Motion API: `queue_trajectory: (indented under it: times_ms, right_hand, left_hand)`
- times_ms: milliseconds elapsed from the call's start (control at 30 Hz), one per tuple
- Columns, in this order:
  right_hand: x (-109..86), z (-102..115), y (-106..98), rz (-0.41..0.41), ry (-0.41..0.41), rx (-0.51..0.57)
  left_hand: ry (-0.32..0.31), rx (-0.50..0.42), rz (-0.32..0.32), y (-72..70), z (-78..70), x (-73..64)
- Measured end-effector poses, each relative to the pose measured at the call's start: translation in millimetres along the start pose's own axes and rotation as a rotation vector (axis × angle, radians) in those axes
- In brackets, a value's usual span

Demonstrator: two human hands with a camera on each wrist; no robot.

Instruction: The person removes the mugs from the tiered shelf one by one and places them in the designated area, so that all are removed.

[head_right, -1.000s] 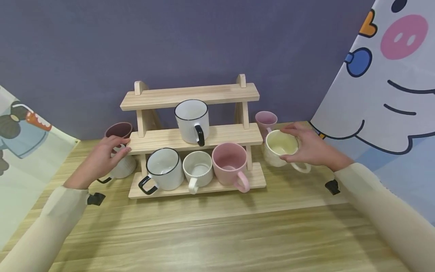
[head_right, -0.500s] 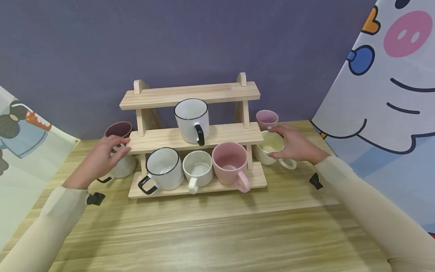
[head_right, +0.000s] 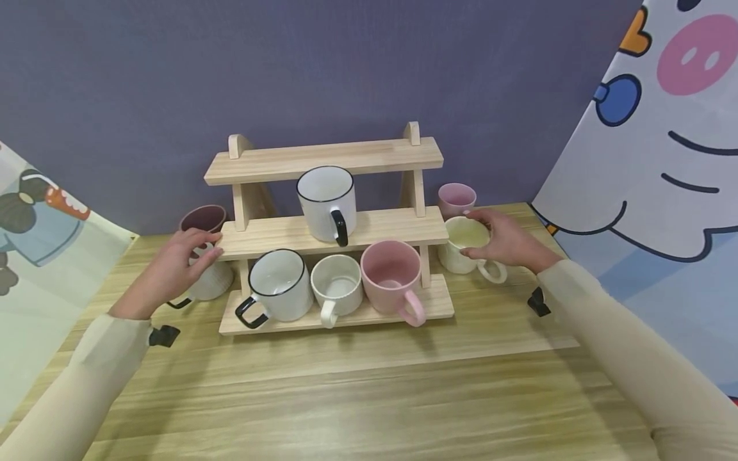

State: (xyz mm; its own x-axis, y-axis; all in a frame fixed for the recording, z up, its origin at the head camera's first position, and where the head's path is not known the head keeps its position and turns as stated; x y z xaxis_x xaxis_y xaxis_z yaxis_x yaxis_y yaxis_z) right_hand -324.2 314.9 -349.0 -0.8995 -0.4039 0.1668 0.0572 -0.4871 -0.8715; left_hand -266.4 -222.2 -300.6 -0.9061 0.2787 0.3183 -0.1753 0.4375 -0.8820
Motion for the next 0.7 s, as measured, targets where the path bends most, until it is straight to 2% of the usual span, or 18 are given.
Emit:
queue_trajectory:
  times_ms: [200,433,567,700]
  right_hand:
    - [2.0,-7,-2,-0.003,0.011,-0.023]
    - [0.9,-12,-10,-0.049,0.028,-0.029]
    - [1.7,-11,-11,-0.045,0.010,0.001]
    - [1.5,-9,-10,-0.022,0.002,-0.055]
  left_hand:
    - [0.003,-0.001,0.004,0.3,0.5,0.4]
    - [0.011,-0.014,0.007,0.5,-0.8,1.0]
    - [0.005,-0.016,0.009,-0.2,-0.8,0.7]
    - [-0.005,-0.016,0.012,0.3,-0.1,0.3]
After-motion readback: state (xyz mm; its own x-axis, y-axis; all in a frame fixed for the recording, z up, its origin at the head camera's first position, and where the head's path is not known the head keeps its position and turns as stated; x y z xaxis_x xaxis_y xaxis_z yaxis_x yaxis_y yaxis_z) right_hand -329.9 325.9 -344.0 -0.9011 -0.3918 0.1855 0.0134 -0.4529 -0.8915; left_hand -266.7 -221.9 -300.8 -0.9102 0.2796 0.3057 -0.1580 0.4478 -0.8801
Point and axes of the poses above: each hand's wrist, its own x-axis towards the middle knuckle, its own y-axis out of the palm, z = x × y, the point moved 6 cm from there along x, towards the middle knuckle, and after that the axes turned 5 degrees about -y, right-handed, at the moved point
